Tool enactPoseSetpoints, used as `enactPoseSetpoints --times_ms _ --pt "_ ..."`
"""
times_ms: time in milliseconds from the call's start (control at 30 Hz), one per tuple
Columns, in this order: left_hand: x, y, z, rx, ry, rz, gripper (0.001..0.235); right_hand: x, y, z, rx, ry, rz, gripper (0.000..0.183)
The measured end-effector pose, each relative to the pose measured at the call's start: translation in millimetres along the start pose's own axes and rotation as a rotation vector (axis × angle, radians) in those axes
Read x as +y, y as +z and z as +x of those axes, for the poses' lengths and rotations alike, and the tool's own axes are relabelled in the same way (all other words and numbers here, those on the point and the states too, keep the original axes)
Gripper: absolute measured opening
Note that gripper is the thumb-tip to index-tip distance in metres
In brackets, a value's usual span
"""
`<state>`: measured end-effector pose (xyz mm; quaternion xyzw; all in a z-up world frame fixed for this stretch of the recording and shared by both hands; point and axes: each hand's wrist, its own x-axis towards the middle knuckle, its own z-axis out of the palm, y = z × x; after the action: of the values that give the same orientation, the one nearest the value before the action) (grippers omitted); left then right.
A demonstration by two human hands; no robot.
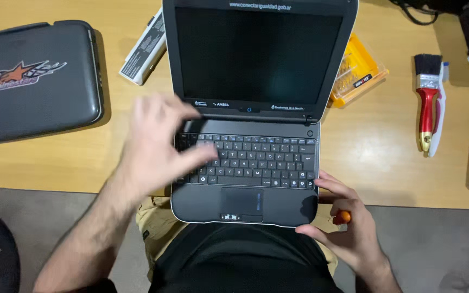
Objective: The person opens a laptop and removes the keyboard using a screwdriver. They then proceed to unscrew and remove the hard drive from the laptop's internal bay, placing the screws into a small metal container.
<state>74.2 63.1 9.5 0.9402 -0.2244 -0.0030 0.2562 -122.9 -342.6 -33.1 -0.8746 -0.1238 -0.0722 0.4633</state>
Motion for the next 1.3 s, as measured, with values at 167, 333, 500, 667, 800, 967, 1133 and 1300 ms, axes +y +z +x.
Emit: enactPoseSetpoints --times_ms 167,333,500,667,800,967,1133,1300 --pt "9 11 -25 -0.073 0.115 0.159 0.126 7 5 2 0.002 -0.001 0.052 0.068" --pt "9 13 -14 -0.149 0.036 0.044 0.126 5 7 1 0.01 -0.004 0.079 0.067" --pt "14 16 -8 -0.148 -0.009 -0.097 0.116 10 2 4 -0.009 -0.019 0.15 0.07" --pt "13 3 -8 -0.251 -0.048 -0.167 0.101 47 -27 6 -0.018 0.273 0.072 0.022" --pt "7 3 -19 -0.124 0.11 -0.258 0.092 4 -39 79 -0.052 0.242 -0.741 0.044" --pt "8 6 -33 0.161 0.432 -0.239 0.048 25 -42 113 -0.063 0.316 -0.71 0.065" --pt "4 23 -58 0.359 0.544 -0.157 0.039 16 -38 89 0.082 -0.022 -0.474 0.05" --pt "13 23 -69 0.464 0.57 -0.2 0.017 15 -15 74 -0.112 -0.45 -0.134 0.041"
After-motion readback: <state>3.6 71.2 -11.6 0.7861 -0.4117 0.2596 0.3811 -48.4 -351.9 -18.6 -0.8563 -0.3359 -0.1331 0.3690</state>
